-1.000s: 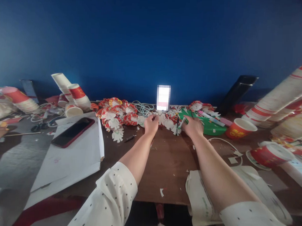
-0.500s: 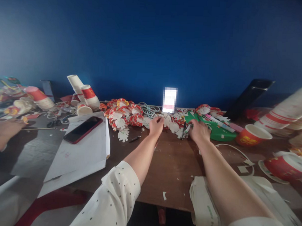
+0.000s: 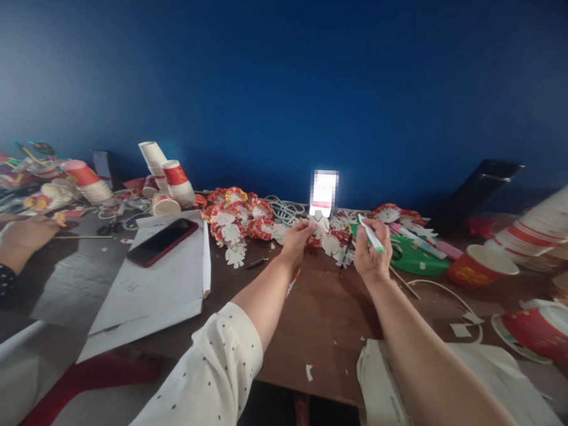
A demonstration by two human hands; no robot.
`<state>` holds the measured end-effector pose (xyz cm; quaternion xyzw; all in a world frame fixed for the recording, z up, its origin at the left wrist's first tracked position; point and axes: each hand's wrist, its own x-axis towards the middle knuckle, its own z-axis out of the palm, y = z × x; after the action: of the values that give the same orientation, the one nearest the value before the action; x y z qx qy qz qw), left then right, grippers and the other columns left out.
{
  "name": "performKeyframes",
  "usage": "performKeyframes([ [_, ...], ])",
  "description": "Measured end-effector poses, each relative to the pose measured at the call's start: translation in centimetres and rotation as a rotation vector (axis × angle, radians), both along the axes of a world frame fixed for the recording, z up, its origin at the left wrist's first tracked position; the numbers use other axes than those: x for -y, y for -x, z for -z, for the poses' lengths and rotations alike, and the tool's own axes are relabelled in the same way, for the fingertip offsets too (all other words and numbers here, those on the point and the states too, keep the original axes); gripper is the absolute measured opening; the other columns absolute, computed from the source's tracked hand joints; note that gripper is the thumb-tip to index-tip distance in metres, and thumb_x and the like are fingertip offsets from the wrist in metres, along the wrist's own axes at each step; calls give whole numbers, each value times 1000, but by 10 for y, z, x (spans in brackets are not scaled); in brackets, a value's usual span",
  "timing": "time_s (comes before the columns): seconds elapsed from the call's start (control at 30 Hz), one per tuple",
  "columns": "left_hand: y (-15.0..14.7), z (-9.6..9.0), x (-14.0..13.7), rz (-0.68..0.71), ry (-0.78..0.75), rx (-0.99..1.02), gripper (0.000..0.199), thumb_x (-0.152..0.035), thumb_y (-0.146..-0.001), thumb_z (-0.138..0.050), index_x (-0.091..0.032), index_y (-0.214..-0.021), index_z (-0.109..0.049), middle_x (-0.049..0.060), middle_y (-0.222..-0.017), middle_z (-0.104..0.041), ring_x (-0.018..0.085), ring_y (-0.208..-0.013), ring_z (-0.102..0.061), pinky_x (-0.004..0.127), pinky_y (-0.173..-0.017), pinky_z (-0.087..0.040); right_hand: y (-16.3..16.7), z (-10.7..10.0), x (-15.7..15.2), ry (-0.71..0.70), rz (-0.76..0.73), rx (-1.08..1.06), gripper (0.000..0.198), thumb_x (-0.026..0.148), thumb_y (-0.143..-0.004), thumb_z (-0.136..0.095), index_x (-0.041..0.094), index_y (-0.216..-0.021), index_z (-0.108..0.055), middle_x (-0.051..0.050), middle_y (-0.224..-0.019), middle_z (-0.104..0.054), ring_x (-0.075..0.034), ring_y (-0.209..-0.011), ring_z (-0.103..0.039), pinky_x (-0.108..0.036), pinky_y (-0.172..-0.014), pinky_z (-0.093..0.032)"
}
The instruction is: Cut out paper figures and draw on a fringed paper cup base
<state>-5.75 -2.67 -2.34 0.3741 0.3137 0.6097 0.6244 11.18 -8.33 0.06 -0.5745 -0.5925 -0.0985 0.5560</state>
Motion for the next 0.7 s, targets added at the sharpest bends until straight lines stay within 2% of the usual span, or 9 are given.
performKeyframes([
  [0.1,-1,1,1,42,-1,18,29,-34,-60,-83,-14,-76,-69,-1,-65,-62,4,-51,-43,21,-52,-33,7,-4,5,-50,-92,11,38,42,-97,-41,21,-120,-62,-11,-110,-67,-25,-104,-64,-44,-94,-51],
  [0.3,-2,-5,9,133,-14,33,36,-40,-59,-83,-14,-79,-66,1,-68,-66,11,-60,-58,26,-62,-46,15,-3,9,-117,-264,3,35,39,-99,-43,21,-124,-60,-10,-112,-70,-23,-102,-67,-42,-93,-53],
  [0.5,-4,-6,11,130,-18,11,40,-40,-56,-85,-15,-77,-62,-3,-64,-61,9,-55,-52,27,-61,-46,24,-5,15,-101,-260,32,28,39,-97,-49,21,-112,-65,-9,-106,-71,-23,-98,-68,-38,-89,-54],
  [0.7,-6,-5,10,169,-44,20,46,-36,-54,-86,-14,-90,-68,1,-74,-67,12,-62,-58,29,-66,-48,29,-6,14,-66,-299,124,28,39,-96,-51,23,-108,-70,-8,-102,-74,-23,-96,-69,-39,-89,-55],
])
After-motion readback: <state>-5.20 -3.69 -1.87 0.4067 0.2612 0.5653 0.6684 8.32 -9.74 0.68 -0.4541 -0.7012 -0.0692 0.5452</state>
